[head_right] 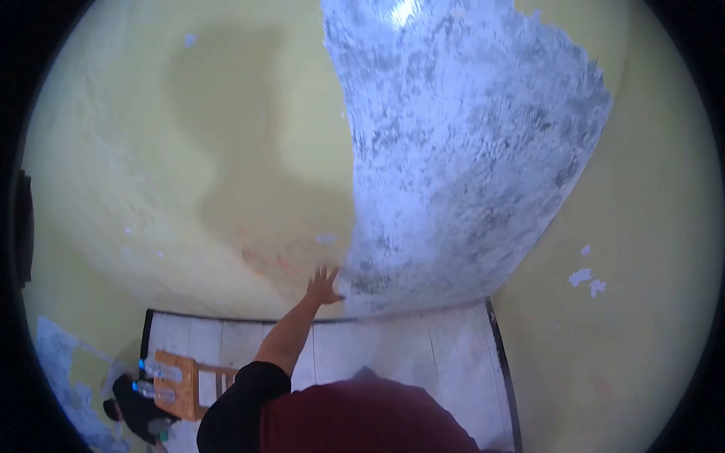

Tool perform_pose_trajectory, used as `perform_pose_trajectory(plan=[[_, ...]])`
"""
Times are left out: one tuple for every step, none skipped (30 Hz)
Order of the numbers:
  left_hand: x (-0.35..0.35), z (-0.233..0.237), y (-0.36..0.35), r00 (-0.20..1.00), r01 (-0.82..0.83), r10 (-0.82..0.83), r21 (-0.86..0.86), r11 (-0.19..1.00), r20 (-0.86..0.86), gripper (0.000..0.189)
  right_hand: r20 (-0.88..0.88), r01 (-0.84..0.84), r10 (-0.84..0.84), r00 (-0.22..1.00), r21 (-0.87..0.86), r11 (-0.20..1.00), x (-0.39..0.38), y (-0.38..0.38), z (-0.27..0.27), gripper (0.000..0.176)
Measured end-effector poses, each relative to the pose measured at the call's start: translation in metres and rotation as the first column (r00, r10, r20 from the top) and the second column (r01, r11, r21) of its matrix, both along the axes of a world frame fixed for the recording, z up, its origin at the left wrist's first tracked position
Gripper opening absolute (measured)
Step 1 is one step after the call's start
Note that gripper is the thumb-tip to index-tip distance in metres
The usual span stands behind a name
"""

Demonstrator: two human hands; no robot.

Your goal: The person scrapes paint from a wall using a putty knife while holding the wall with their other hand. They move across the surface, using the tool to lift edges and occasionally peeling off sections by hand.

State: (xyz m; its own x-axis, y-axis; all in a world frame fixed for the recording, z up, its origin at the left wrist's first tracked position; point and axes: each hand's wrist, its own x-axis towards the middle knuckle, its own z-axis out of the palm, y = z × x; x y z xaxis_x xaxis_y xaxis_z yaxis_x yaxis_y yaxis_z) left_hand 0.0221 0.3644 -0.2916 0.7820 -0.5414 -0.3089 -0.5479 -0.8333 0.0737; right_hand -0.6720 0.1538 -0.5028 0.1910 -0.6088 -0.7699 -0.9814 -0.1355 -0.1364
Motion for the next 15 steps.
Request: perform_pose_trajectory(plan=[[-0.005,-0.112,0.04,0.814,-0.307,0.159,-0.182,0.934,-0.559,0.121,0.007,0.024,-0.024,1.0,0.004,1.0,-0.014,0.002,0.004,0.068],[-0.031,-0.244,0.073,0.685,-0.478,0.361,-0.016,0.878,-0.633,0.11,0.013,0.049,-0.049,0.999,0.007,0.999,-0.028,0.003,0.005,0.068],[-0.11,-0.233,0.127,0.615,-0.355,0.362,0.164,0.92,-0.701,0.107,0.032,0.071,-0.071,0.997,0.004,0.997,-0.043,0.0,0.001,0.069],[-0.173,-0.211,0.159,0.554,-0.306,0.408,0.278,0.91,-0.725,0.104,0.054,0.09,-0.089,0.995,-0.001,0.996,-0.057,-0.003,-0.007,0.069],[-0.225,-0.205,0.183,0.469,-0.307,0.449,0.336,0.89,-0.761,0.102,0.085,0.105,-0.103,0.991,-0.01,0.994,-0.066,-0.011,-0.016,0.069],[-0.268,-0.194,0.201,0.388,-0.332,0.477,0.364,0.87,-0.789,0.1,0.121,0.113,-0.11,0.987,-0.023,0.993,-0.078,-0.019,-0.027,0.07],[-0.306,-0.184,0.217,0.323,-0.35,0.499,0.388,0.853,-0.804,0.097,0.157,0.109,-0.101,0.982,-0.043,0.993,-0.09,-0.029,-0.044,0.07],[-0.338,-0.176,0.228,0.266,-0.37,0.515,0.407,0.835,-0.815,0.095,0.185,0.115,-0.101,0.977,-0.065,0.991,-0.102,-0.038,-0.061,0.07],[-0.364,-0.169,0.233,0.222,-0.394,0.53,0.422,0.817,-0.819,0.093,0.21,0.116,-0.098,0.973,-0.076,0.99,-0.095,-0.042,-0.039,0.07],[-0.384,-0.164,0.234,0.192,-0.415,0.537,0.428,0.803,-0.822,0.091,0.316,0.326,-0.262,0.912,-0.169,0.93,-0.085,-0.046,-0.016,0.064],[-0.401,-0.162,0.234,0.176,-0.427,0.543,0.433,0.794,-0.821,0.089,0.309,0.386,-0.341,0.888,-0.093,0.918,-0.06,-0.058,0.032,0.059],[-0.41,-0.164,0.227,0.19,-0.442,0.55,0.429,0.787,-0.813,0.088,0.36,0.285,-0.202,0.911,-0.192,0.939,-0.084,-0.081,-0.029,0.057],[-0.412,-0.167,0.217,0.217,-0.458,0.559,0.422,0.782,-0.8,0.086,0.364,0.402,-0.362,0.858,-0.04,0.915,-0.077,-0.089,-0.005,0.055],[-0.407,-0.167,0.199,0.271,-0.478,0.564,0.4,0.782,-0.78,0.085,0.348,0.509,-0.512,0.785,0.11,0.854,-0.051,-0.097,0.04,0.054],[-0.394,-0.16,0.176,0.341,-0.5,0.571,0.37,0.783,-0.747,0.083,0.342,0.504,-0.508,0.791,0.107,0.857,-0.061,-0.106,0.034,0.054]])
